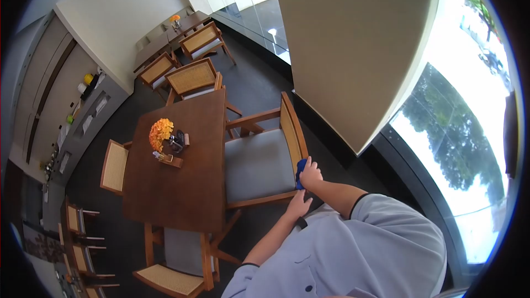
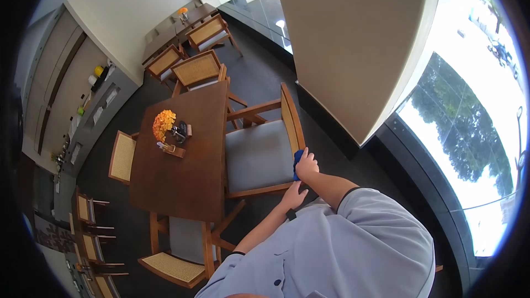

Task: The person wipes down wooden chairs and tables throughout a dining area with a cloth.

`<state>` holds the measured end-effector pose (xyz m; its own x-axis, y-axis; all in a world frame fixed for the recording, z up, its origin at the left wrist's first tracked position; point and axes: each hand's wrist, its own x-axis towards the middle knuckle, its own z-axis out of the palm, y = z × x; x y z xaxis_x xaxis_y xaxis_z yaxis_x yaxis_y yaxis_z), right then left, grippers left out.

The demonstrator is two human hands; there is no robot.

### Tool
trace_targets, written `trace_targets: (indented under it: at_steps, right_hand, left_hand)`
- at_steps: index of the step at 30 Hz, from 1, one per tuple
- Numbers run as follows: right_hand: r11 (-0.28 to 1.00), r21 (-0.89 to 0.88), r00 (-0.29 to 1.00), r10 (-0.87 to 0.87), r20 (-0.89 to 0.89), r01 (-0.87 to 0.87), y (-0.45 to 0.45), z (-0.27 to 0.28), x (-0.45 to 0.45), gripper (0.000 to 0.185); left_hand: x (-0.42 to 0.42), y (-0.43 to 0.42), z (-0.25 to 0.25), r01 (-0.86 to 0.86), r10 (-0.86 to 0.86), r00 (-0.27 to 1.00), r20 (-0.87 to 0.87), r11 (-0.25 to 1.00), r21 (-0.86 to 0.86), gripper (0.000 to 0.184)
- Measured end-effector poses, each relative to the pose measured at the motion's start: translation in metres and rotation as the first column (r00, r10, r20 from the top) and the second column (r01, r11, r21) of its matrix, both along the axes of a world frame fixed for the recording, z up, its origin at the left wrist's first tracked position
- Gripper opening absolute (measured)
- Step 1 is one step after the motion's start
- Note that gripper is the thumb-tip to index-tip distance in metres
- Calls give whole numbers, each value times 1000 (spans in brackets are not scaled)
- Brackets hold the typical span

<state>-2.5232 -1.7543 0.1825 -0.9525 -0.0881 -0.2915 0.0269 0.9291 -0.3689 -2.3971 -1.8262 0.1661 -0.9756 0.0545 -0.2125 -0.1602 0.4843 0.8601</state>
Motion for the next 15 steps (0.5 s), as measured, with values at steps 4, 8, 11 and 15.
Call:
trace_targets:
  at_steps: [4, 8, 11, 15]
  right_hand:
    - [1000, -3, 998, 8, -64, -8, -4, -4, -6, 81]
    - [999, -31, 997, 9, -72, -11, -9, -2, -31, 78]
    - [998, -54, 996, 23, -82, -27, -15, -4, -62, 78]
    - [993, -88, 995, 70, -70, -76, -28, -2, -117, 78]
  left_hand:
    - [-9, 1, -1, -27, 20, 997, -70, 995, -101, 60]
    - [-34, 3, -28, -86, 88, 996, -29, 994, 70, 59]
    - [-67, 5, 11, -139, 140, 990, -11, 988, 68, 63]
    - [-122, 13, -7, -193, 169, 977, -129, 958, -211, 70]
